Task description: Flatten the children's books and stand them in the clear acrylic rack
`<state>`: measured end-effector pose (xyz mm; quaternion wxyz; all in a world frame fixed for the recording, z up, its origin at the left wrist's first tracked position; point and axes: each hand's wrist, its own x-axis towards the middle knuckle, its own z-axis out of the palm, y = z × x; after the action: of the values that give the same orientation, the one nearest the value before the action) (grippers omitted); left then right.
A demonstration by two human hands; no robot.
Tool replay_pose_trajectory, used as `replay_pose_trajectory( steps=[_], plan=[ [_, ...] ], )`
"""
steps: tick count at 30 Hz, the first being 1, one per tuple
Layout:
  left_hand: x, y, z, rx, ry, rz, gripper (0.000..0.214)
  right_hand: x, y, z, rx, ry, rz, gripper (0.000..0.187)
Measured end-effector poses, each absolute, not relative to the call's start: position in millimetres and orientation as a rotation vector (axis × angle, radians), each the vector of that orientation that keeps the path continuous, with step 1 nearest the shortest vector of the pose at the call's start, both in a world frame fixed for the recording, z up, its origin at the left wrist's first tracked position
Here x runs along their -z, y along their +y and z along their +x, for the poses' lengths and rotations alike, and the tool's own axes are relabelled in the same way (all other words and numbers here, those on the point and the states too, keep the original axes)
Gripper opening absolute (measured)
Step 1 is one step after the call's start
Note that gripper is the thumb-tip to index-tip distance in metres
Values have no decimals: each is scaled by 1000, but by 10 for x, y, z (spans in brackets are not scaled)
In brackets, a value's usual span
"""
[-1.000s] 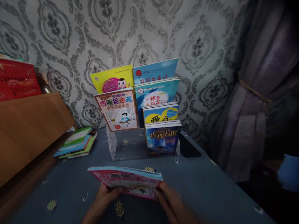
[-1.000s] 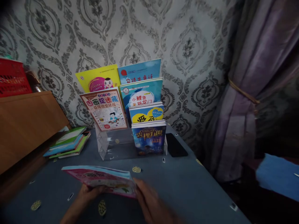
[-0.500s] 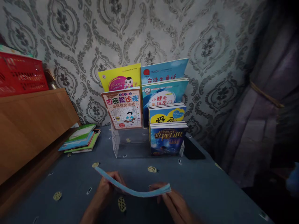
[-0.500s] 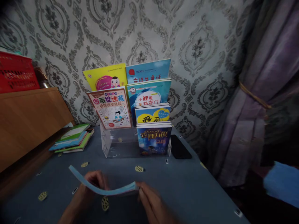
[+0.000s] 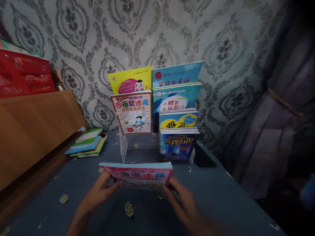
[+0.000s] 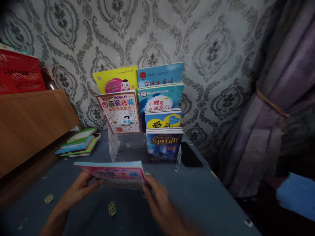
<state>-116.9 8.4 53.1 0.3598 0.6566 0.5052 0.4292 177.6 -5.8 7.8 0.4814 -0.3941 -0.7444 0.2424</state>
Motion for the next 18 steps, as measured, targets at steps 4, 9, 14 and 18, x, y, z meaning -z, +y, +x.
replay_pose_trajectory(
  steps=[4, 9, 14, 18],
  plan=[
    [-515, 98, -1104, -1025, 1237, 1759, 26, -55, -98, 1776, -491, -1871, -971, 27],
    [-451, 114, -1055, -1036, 1221, 1667, 40, -57, -84, 1770, -467, -1949, -953, 27],
    [-586, 163, -996, -1171, 1188, 1742, 43, -148, 98, 1777, -465, -1928, -899, 30],
    [-711, 207, -985, -1317, 1152, 1801, 50, -314, 253, 1785, -429, -1948, -775, 36]
  ],
)
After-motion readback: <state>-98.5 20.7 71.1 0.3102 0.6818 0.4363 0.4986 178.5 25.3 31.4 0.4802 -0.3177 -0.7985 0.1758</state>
